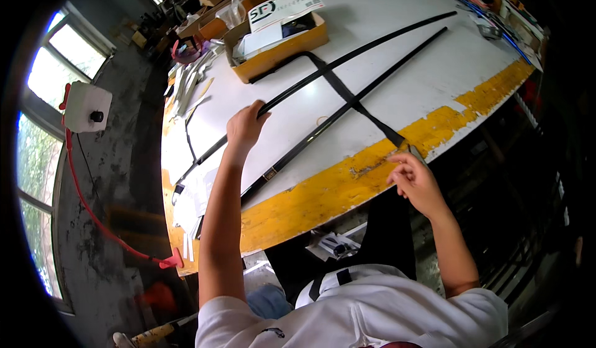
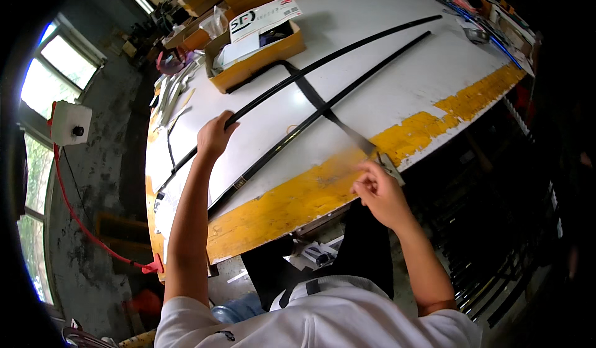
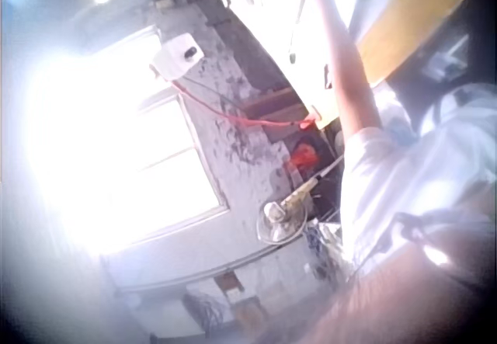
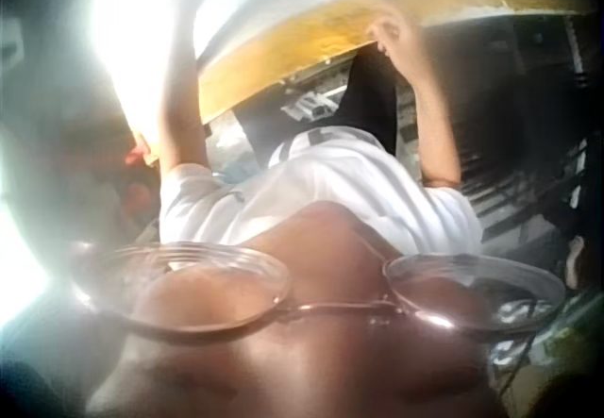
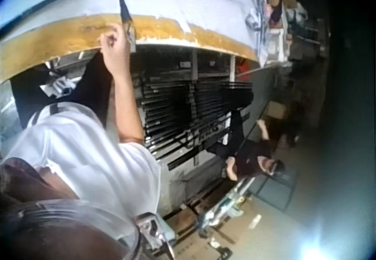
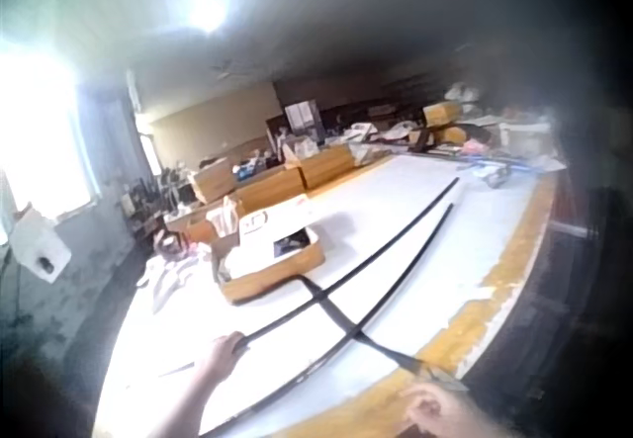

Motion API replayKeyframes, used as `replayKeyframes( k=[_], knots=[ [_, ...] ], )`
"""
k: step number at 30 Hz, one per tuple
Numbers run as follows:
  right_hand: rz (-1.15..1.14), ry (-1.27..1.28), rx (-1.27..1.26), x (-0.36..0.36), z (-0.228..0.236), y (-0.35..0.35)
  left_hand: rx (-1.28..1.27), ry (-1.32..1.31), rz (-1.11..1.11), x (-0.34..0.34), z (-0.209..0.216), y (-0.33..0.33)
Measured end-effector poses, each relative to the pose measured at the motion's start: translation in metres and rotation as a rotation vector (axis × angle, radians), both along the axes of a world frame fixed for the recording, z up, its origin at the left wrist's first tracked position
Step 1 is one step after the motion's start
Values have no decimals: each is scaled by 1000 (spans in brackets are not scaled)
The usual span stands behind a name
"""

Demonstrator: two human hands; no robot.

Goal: The person applies small adhesive labels to the ends of black bow staves. They peel labels from sheets, press them onto the staves, and place the labeled staves on a rack. The person repeats this process for several staves.

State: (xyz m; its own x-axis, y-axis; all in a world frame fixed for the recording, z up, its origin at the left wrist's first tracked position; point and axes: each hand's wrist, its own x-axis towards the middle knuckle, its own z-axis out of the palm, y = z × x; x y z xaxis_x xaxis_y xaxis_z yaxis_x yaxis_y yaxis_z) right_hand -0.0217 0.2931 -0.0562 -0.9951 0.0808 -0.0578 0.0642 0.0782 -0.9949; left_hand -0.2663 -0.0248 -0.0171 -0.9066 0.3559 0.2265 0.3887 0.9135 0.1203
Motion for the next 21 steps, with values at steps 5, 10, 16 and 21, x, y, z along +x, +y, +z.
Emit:
replayKeyframes(
  k=[5,10,16,21],
  knots=[
    [-44,-44,7,11,6,8,10,-36,-28,-56,-26,-5],
    [-77,-46,-17,12,4,13,-50,323,45,-87,-45,-5],
    [-44,-59,-30,-3,-4,10,-184,-203,-53,21,0,36],
    [9,-36,-66,-10,-9,-1,-244,-408,71,100,-5,-3]
  ],
)
